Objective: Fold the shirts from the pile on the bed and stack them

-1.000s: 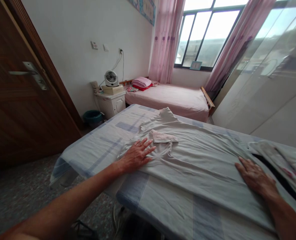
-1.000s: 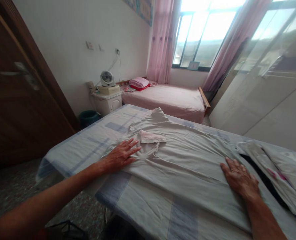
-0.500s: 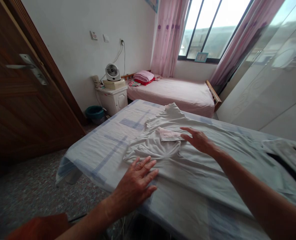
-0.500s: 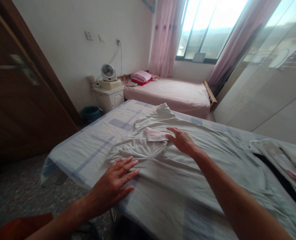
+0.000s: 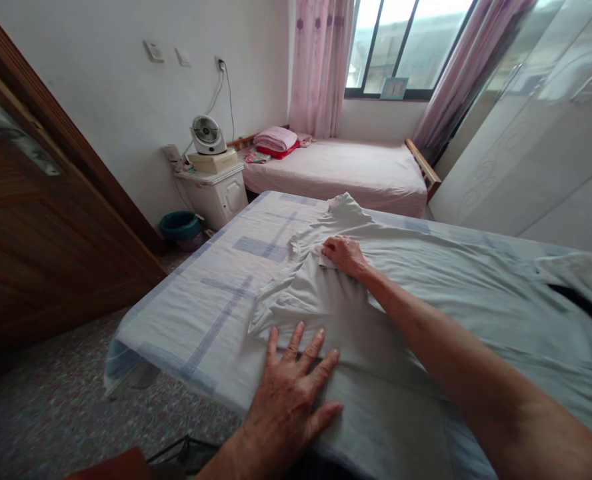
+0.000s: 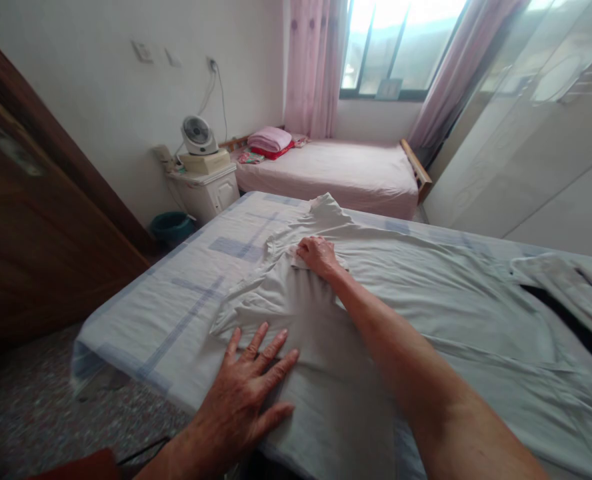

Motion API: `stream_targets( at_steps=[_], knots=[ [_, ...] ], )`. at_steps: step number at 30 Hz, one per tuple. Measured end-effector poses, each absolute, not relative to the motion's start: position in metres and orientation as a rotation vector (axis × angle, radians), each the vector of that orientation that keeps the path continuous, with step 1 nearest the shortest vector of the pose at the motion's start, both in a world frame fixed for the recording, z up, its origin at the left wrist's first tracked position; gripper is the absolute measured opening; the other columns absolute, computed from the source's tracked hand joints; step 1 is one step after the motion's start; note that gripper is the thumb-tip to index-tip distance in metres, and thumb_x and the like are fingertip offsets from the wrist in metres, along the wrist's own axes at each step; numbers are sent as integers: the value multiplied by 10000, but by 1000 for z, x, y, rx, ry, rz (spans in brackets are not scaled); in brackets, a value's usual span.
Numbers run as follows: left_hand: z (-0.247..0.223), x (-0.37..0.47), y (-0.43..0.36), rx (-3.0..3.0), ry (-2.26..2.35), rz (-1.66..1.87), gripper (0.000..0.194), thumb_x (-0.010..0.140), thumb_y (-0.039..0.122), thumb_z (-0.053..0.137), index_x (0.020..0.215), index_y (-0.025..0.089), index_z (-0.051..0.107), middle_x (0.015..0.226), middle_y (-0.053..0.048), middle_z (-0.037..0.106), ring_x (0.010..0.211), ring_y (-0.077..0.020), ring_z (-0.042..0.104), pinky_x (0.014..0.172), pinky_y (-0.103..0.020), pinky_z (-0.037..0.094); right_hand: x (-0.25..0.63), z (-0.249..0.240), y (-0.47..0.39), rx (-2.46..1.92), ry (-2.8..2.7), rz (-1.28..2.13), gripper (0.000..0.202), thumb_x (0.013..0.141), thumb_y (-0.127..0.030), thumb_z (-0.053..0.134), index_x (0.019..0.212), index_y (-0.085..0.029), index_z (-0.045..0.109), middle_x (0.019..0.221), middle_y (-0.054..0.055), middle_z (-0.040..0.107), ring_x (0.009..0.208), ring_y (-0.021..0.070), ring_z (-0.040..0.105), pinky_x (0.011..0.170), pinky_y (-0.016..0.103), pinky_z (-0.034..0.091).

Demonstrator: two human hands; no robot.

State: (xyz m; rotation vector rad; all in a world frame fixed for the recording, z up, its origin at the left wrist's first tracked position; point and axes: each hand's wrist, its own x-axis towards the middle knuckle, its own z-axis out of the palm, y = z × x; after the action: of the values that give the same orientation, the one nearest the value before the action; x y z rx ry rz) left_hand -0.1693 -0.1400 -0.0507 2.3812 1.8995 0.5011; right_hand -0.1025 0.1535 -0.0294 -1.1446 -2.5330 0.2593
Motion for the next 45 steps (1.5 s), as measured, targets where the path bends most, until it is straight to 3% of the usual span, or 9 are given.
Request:
stream_targets(
  at_steps=[5,11,14,19,26,32,38,42,45],
  knots=[
    [-48,-177,-133,2446,1891,537,531,856,516,496,1337,290,496,1391,-93,493,1322,-372,369,1011,-660,327,-80,-12,126,-1019,-2397,251,320,880,-290,454,1151,-188,588,1139,84,618,1036,217,554,885,331,393],
    [-46,-204,-127,2469,2086,550,489,865,482,501,1228,167,595,1320,-152,554,1224,-328,497,975,-481,447,-14,-17,59,-774,-2559,274,220,929,-265,396,975,-217,606,977,48,635,868,174,575,798,301,424],
    [-30,-223,-115,2363,2102,535,424,898,486,434,1159,214,626,1169,-96,663,1050,-255,621,845,-354,513,2,-38,48,-773,-2586,209,214,926,-227,399,964,-218,610,961,52,634,898,186,560,838,331,419],
    [1,-262,-43,1924,2302,535,291,892,352,442,948,213,692,961,-42,716,874,-188,651,752,-245,461,2,-51,52,-787,-2539,158,226,912,-191,400,975,-218,615,965,58,637,895,190,560,839,350,439],
    [-5,-277,62,1573,2375,369,416,811,520,492,794,168,712,850,-97,722,825,-219,655,663,-245,436,4,-48,52,-755,-2510,207,218,916,-205,408,975,-234,616,968,54,638,878,185,571,810,355,457],
    [-22,-282,92,1536,2518,397,205,774,307,539,856,203,696,909,-73,724,872,-205,660,683,-232,453,5,-47,52,-761,-2504,269,189,904,-170,443,973,-230,608,972,39,628,905,176,554,832,343,443],
    [-25,-286,95,1592,2649,401,273,833,261,437,969,182,660,1006,-127,694,943,-259,647,753,-312,469,5,-46,52,-764,-2503,310,181,901,-170,442,944,-228,608,969,50,620,907,193,541,822,354,439],
    [-16,-285,113,1674,2632,408,333,876,361,393,970,175,653,1111,-125,659,1000,-244,621,790,-302,455,4,-47,53,-787,-2511,330,176,896,-164,451,935,-227,612,958,50,618,896,194,533,818,351,431],
    [-14,-285,129,1713,2524,357,346,841,458,460,834,187,675,965,-75,704,898,-201,640,719,-242,449,4,-48,53,-793,-2505,348,174,895,-157,456,935,-227,611,956,46,615,896,191,526,823,346,421]
  ],
)
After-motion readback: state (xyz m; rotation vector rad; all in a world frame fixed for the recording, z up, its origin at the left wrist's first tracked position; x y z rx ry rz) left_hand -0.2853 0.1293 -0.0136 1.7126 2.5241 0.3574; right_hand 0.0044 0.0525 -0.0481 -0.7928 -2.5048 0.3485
